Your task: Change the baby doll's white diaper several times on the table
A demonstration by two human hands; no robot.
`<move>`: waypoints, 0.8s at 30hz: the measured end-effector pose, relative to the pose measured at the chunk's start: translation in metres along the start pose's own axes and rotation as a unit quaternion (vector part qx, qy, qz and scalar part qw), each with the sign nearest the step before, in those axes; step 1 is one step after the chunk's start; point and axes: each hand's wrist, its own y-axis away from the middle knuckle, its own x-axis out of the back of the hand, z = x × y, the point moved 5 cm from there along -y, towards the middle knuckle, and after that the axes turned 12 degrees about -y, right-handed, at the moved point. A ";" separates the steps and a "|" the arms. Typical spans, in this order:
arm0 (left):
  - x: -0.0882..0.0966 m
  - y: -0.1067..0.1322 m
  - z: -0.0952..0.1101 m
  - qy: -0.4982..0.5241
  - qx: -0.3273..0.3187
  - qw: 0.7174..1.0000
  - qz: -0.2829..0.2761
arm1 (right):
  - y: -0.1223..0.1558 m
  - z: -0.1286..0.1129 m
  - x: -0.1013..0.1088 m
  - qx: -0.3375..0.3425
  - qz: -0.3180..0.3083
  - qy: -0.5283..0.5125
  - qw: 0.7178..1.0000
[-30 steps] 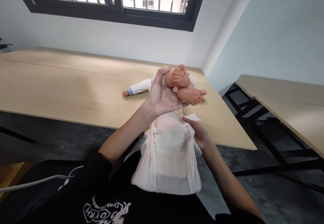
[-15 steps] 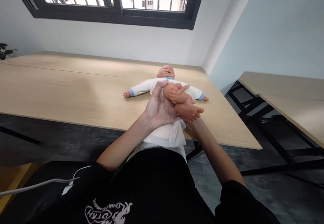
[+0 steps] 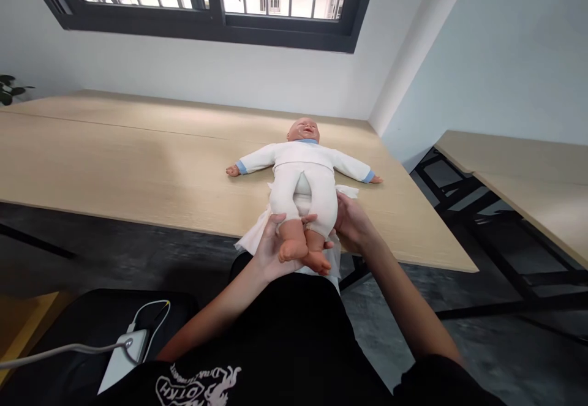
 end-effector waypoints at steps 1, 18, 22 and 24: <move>0.004 0.002 -0.002 -0.002 -0.002 1.000 0.006 | 0.009 0.002 0.004 -0.003 0.021 -0.004 1.000; 0.002 0.017 0.013 -0.088 0.050 0.991 0.090 | 0.051 0.016 0.009 0.130 0.064 0.108 0.983; 0.008 0.041 0.052 -0.197 0.007 0.969 0.150 | 0.054 -0.010 0.019 0.153 0.081 0.142 0.975; 0.012 0.053 0.073 -0.275 -0.027 0.942 0.188 | 0.056 -0.017 0.024 0.142 0.059 0.174 0.973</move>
